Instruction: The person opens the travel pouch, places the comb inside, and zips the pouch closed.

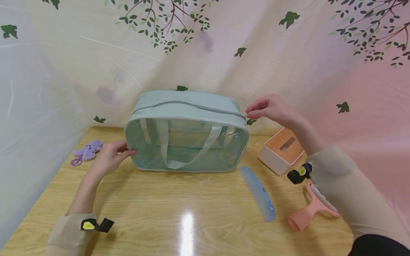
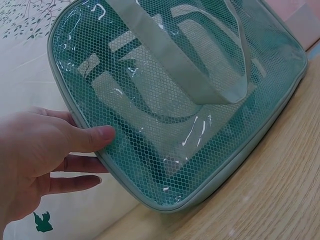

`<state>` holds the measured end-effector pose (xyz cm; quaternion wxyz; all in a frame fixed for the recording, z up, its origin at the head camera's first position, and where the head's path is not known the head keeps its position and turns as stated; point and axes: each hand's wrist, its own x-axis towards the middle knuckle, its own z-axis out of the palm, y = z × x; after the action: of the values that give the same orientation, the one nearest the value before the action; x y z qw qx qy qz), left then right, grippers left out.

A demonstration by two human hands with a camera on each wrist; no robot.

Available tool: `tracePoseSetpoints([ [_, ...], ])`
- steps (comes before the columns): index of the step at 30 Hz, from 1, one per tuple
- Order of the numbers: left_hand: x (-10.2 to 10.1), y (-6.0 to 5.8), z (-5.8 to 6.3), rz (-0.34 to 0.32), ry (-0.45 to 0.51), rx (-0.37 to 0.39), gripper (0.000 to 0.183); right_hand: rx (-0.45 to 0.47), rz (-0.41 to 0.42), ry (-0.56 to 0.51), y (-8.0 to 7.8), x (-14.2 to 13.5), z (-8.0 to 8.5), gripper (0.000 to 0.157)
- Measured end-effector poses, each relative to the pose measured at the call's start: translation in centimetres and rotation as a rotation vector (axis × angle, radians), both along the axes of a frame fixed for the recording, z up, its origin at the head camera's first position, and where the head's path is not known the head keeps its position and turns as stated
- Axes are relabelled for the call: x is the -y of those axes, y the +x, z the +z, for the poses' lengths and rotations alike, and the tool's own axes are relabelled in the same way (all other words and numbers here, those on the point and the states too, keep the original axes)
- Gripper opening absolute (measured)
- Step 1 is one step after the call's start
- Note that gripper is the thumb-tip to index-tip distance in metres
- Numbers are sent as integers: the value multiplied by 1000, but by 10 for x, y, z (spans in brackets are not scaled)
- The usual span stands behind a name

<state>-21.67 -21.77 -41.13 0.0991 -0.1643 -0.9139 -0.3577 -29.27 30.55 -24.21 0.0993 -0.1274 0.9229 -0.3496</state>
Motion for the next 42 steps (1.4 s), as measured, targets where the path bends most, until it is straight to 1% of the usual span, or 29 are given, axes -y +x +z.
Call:
tracePoseSetpoints([
  [2, -1, 0, 0, 2, -2, 7, 14, -7, 3, 15, 0, 2, 3, 32],
  [8, -3, 0, -2, 0, -11, 19, 14, -18, 16, 41, 0, 10, 13, 35],
  [12, -4, 1, -1, -3, -22, 23, 13, -45, 43, 69, -3, 18, 19, 34],
  [20, -6, 2, 0, -6, -41, -9, 19, -54, 70, 108, -7, 36, 35, 32],
  [27, -7, 3, 1, -4, -69, -18, 23, -43, 99, 106, -9, 48, 45, 30],
  [38, -10, 1, -1, -19, -76, -53, 21, -57, 158, 126, -16, 65, 57, 25],
  [42, -9, 2, -1, -20, -75, -64, 16, -69, 175, 136, -19, 74, 60, 24],
])
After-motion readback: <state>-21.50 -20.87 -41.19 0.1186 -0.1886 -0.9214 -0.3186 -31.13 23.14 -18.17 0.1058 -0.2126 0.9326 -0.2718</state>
